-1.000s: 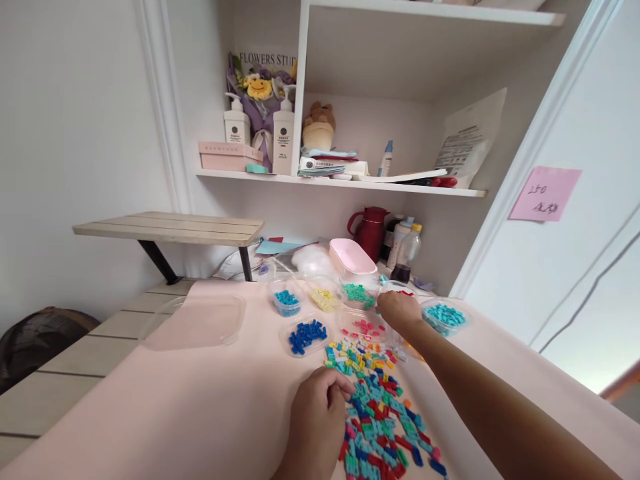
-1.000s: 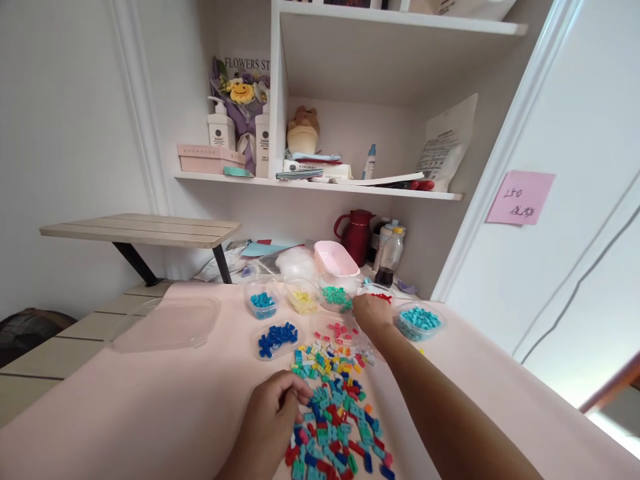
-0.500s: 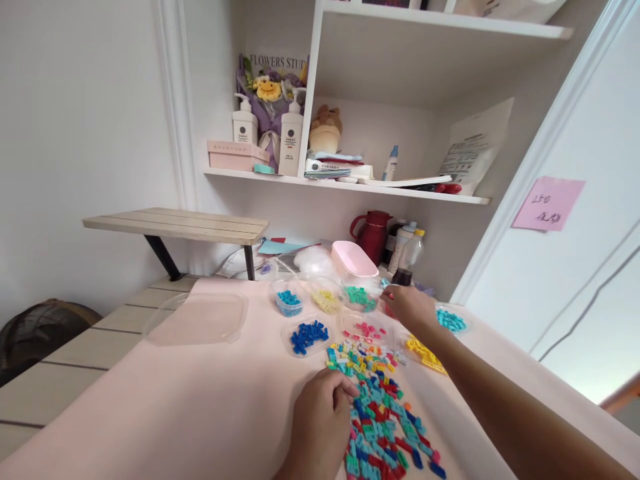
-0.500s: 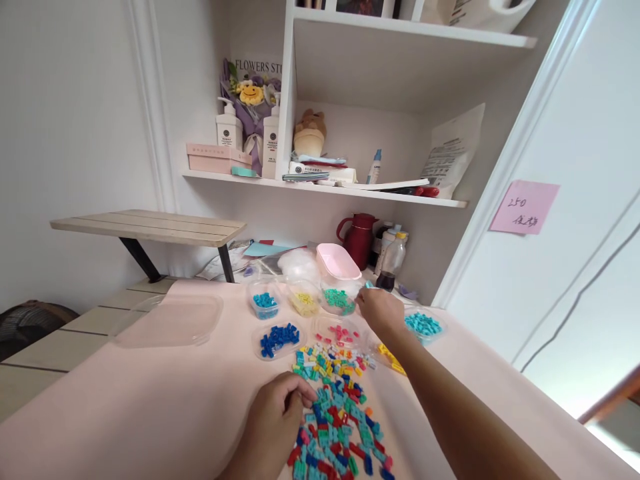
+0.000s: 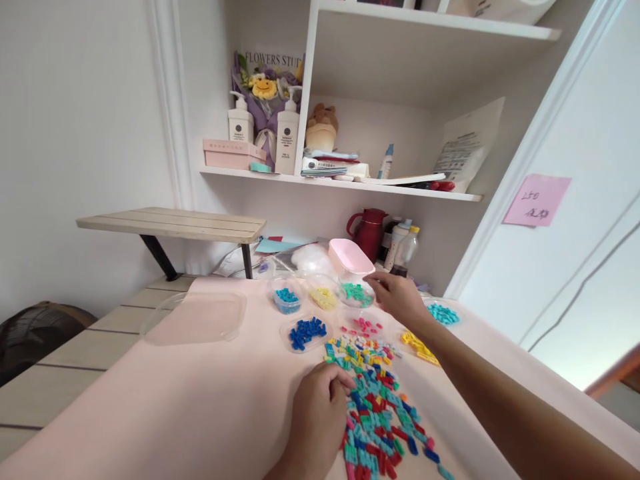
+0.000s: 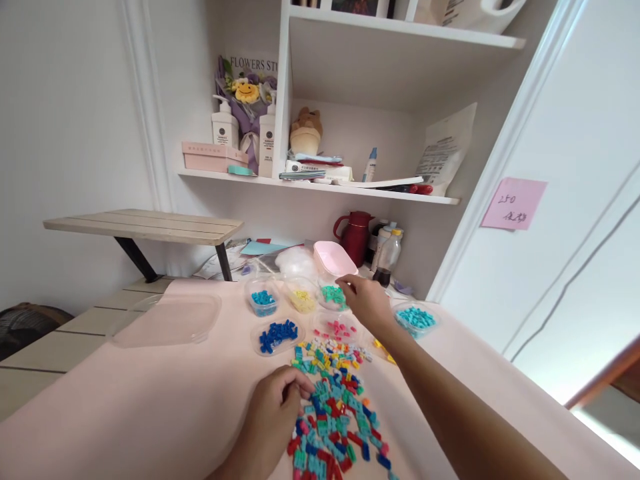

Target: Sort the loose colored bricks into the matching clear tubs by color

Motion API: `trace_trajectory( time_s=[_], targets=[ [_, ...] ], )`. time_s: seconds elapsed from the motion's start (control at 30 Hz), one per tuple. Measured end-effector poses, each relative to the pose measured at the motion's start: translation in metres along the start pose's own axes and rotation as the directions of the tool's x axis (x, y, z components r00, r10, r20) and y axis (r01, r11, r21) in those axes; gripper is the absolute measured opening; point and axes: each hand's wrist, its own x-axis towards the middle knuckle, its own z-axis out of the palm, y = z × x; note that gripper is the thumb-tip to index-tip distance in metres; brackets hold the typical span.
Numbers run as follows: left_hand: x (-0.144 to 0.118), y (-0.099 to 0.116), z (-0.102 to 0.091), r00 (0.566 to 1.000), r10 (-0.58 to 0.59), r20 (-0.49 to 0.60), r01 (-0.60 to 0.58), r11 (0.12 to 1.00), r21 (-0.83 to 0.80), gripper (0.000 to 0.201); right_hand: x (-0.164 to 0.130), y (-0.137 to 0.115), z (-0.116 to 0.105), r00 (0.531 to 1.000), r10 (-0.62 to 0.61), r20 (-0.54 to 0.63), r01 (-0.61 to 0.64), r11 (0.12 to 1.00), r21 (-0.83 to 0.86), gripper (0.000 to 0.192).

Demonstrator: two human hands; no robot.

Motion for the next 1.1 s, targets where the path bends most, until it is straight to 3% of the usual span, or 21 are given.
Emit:
trace_trajectory(
  time_s=[0.1,0.23,0.33,0.47,0.63,0.73,0.93,1.1],
  targets=[
    [0.001,0.001,-0.001,1.000,-0.011,0.001,0.011,1.000,-0.020,0.029,-0.043,-0.001,-0.014,0.993,-0.054,0.105,0.025,0.964,0.264,0.035],
    [0.001,0.006,-0.004,0.998,-0.054,0.023,0.056,0.997,-0.060,0.026,-0.092,0.009,-0.027,0.980,0.003,0.199,-0.086,0.908,0.409,0.035],
    [0.001,0.010,-0.007,0.997,-0.077,0.029,0.079,0.995,-0.060,0.024,-0.112,0.023,-0.028,0.956,0.009,0.293,-0.157,0.860,0.486,0.036],
    [0.001,0.014,-0.011,0.996,-0.070,0.058,0.072,0.997,-0.041,0.022,-0.120,0.040,-0.028,0.929,-0.056,0.365,-0.157,0.834,0.529,0.033],
    [-0.003,0.024,-0.012,0.995,-0.047,0.087,0.052,0.997,-0.051,0.022,-0.125,0.046,-0.040,0.880,-0.289,0.378,0.044,0.840,0.541,0.019],
    [-0.005,0.029,-0.010,0.996,-0.024,0.088,0.029,0.998,-0.051,0.021,-0.129,0.042,-0.042,0.834,-0.405,0.374,0.172,0.835,0.522,0.020],
    [-0.001,0.023,-0.011,0.997,-0.068,0.041,0.070,0.997,-0.043,0.021,-0.143,0.024,-0.030,0.764,-0.515,0.389,0.285,0.810,0.513,0.017],
    [-0.001,0.022,-0.011,0.997,-0.079,0.025,0.080,0.996,-0.029,0.021,-0.149,0.018,-0.025,0.761,-0.514,0.395,0.339,0.835,0.433,0.013]
  ],
)
